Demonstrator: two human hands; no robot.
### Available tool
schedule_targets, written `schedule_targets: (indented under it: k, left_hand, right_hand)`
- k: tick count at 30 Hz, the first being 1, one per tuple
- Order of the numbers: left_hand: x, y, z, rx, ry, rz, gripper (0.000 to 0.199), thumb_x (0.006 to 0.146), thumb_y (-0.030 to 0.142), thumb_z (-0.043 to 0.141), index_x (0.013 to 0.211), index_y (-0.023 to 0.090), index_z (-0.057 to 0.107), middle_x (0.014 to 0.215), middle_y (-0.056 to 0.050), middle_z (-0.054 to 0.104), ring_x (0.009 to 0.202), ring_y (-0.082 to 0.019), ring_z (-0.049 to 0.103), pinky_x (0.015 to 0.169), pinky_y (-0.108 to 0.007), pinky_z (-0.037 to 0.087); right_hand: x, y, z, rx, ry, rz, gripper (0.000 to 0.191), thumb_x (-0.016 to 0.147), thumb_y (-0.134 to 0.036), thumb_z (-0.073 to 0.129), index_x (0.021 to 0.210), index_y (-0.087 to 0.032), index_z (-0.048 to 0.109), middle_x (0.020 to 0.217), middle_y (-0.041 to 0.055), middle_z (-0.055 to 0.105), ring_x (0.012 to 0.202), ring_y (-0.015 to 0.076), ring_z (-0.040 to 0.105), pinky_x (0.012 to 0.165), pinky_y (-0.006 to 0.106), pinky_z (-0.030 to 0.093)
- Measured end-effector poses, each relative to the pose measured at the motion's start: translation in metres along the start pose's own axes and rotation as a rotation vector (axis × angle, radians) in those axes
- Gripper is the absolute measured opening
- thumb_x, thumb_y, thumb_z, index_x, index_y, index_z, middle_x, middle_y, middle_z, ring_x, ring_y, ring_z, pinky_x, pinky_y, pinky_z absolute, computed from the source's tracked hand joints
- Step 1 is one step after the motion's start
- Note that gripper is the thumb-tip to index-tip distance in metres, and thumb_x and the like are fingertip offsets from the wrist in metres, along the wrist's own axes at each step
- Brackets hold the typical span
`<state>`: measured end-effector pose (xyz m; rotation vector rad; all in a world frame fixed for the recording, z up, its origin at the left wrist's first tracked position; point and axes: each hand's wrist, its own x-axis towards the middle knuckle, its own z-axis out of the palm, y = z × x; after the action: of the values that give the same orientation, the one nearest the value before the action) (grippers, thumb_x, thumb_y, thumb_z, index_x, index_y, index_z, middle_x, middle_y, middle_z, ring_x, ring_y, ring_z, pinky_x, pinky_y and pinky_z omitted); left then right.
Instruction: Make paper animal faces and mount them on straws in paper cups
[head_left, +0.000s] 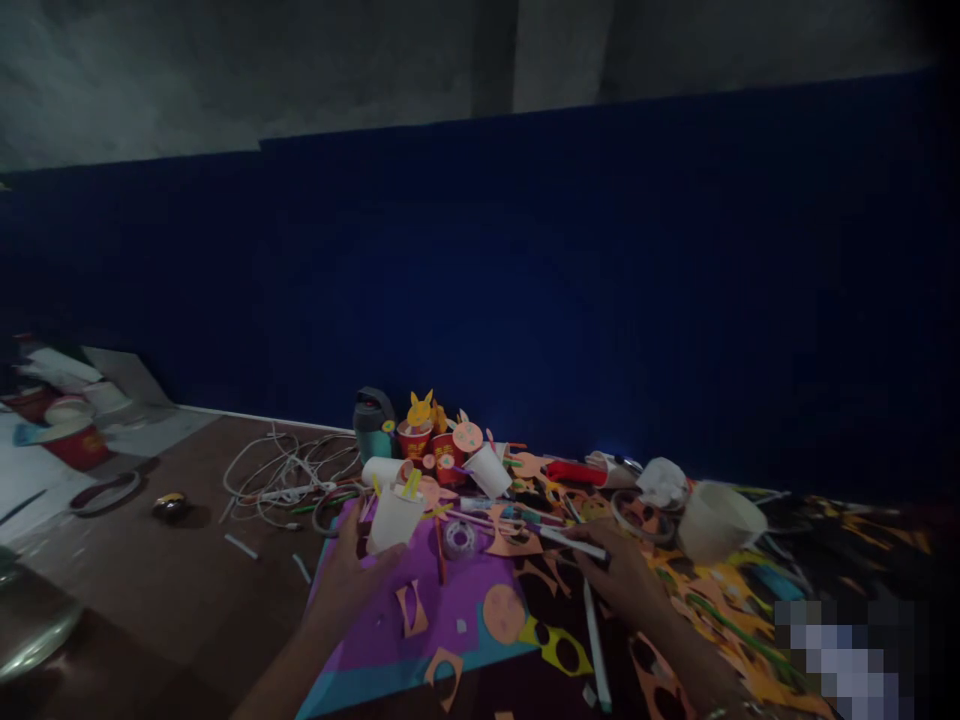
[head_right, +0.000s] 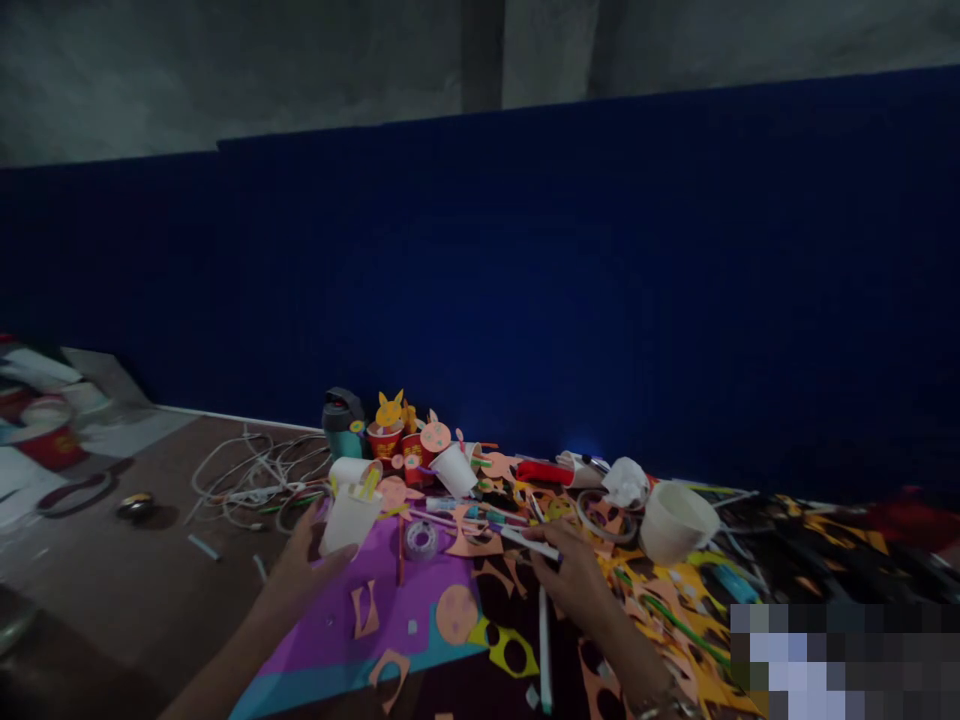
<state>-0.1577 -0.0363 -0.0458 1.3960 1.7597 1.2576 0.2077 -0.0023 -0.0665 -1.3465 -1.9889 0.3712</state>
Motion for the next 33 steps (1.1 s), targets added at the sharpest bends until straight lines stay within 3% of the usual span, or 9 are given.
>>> schedule_targets:
  k: [6, 12, 15, 19, 23, 24, 26, 29, 33]
  left_hand:
    - [-0.01, 0.022, 0.016, -0.371, -0.161, -0.059, 0.067, 0.07, 0.037, 0.067, 0.126, 0.016, 0.038, 0.119, -0.013, 0.06, 0.104, -0.028, 0.059, 0.083, -0.037, 0.05]
    - [-0.006, 0.032, 0.06, -0.457, -0.219, 0.004, 0.067, 0.066, 0.029, 0.069, 0.121, 0.016, 0.034, 0.121, -0.017, 0.055, 0.107, -0.029, 0.056, 0.086, -0.041, 0.048]
    - [-0.012, 0.037, 0.082, -0.411, -0.232, 0.036, 0.061, 0.066, 0.028, 0.068, 0.116, 0.017, 0.035, 0.112, -0.015, 0.059, 0.099, -0.028, 0.06, 0.081, -0.041, 0.05]
    - [-0.028, 0.047, 0.097, -0.266, -0.287, 0.176, 0.052, 0.066, 0.021, 0.065, 0.109, 0.021, 0.038, 0.107, -0.01, 0.061, 0.101, -0.027, 0.059, 0.083, -0.04, 0.049]
    - [-0.038, 0.047, 0.101, -0.156, -0.305, 0.204, 0.053, 0.066, 0.021, 0.065, 0.112, 0.022, 0.038, 0.105, -0.007, 0.063, 0.097, -0.026, 0.06, 0.08, -0.039, 0.049]
    - [-0.04, 0.046, 0.101, -0.147, -0.303, 0.221, 0.053, 0.066, 0.023, 0.066, 0.112, 0.022, 0.039, 0.104, -0.007, 0.063, 0.095, -0.026, 0.06, 0.079, -0.038, 0.049]
    - [-0.041, 0.043, 0.1, -0.117, -0.302, 0.236, 0.054, 0.064, 0.026, 0.068, 0.111, 0.021, 0.042, 0.103, -0.007, 0.063, 0.094, -0.027, 0.06, 0.078, -0.038, 0.049]
    - [-0.042, 0.042, 0.098, -0.05, -0.336, 0.185, 0.054, 0.062, 0.027, 0.069, 0.111, 0.022, 0.046, 0.102, -0.005, 0.065, 0.093, -0.026, 0.061, 0.077, -0.036, 0.049]
    - [-0.043, 0.05, 0.095, -0.003, -0.366, 0.094, 0.051, 0.062, 0.02, 0.066, 0.111, 0.024, 0.052, 0.091, -0.002, 0.069, 0.09, -0.025, 0.063, 0.079, -0.034, 0.048]
  right_hand:
    - [-0.001, 0.006, 0.006, -0.246, 0.007, -0.028, 0.023, 0.076, -0.018, 0.05, 0.091, -0.025, 0.066, 0.091, 0.0067, 0.066, 0.09, 0.0263, 0.059, 0.082, 0.043, 0.044]
    - [-0.001, 0.003, 0.015, -0.358, 0.057, 0.003, 0.02, 0.075, -0.02, 0.054, 0.088, -0.024, 0.067, 0.093, 0.0072, 0.065, 0.095, 0.03, 0.056, 0.08, 0.045, 0.041]
    - [0.002, -0.01, 0.01, -0.203, 0.129, 0.004, 0.017, 0.077, -0.025, 0.055, 0.09, -0.023, 0.066, 0.093, 0.0079, 0.064, 0.092, 0.0279, 0.057, 0.08, 0.043, 0.042]
    - [0.015, -0.055, -0.005, 0.162, 0.213, 0.021, 0.019, 0.086, -0.03, 0.048, 0.089, -0.021, 0.065, 0.096, 0.0079, 0.062, 0.095, 0.023, 0.057, 0.084, 0.035, 0.044]
    - [0.031, -0.097, -0.01, 0.353, 0.08, -0.027, 0.026, 0.07, -0.029, 0.07, 0.095, -0.023, 0.067, 0.106, 0.0065, 0.06, 0.102, 0.0231, 0.054, 0.09, 0.034, 0.042]
    - [0.035, -0.103, -0.009, 0.385, 0.057, -0.032, 0.02, 0.068, -0.028, 0.071, 0.088, -0.022, 0.068, 0.104, 0.0058, 0.061, 0.101, 0.0225, 0.055, 0.09, 0.034, 0.042]
    - [0.04, -0.108, -0.005, 0.461, 0.022, -0.03, 0.005, 0.074, -0.025, 0.066, 0.074, -0.021, 0.068, 0.098, 0.0045, 0.063, 0.095, 0.0196, 0.058, 0.087, 0.032, 0.043]
    - [0.044, -0.105, 0.001, 0.561, 0.013, -0.016, 0.014, 0.076, -0.025, 0.065, 0.063, -0.019, 0.066, 0.092, 0.004, 0.064, 0.089, 0.0179, 0.059, 0.083, 0.031, 0.044]
    - [0.045, -0.099, 0.007, 0.653, -0.005, 0.059, 0.014, 0.074, -0.026, 0.067, 0.062, -0.018, 0.067, 0.091, 0.0049, 0.064, 0.087, 0.0182, 0.06, 0.08, 0.03, 0.045]
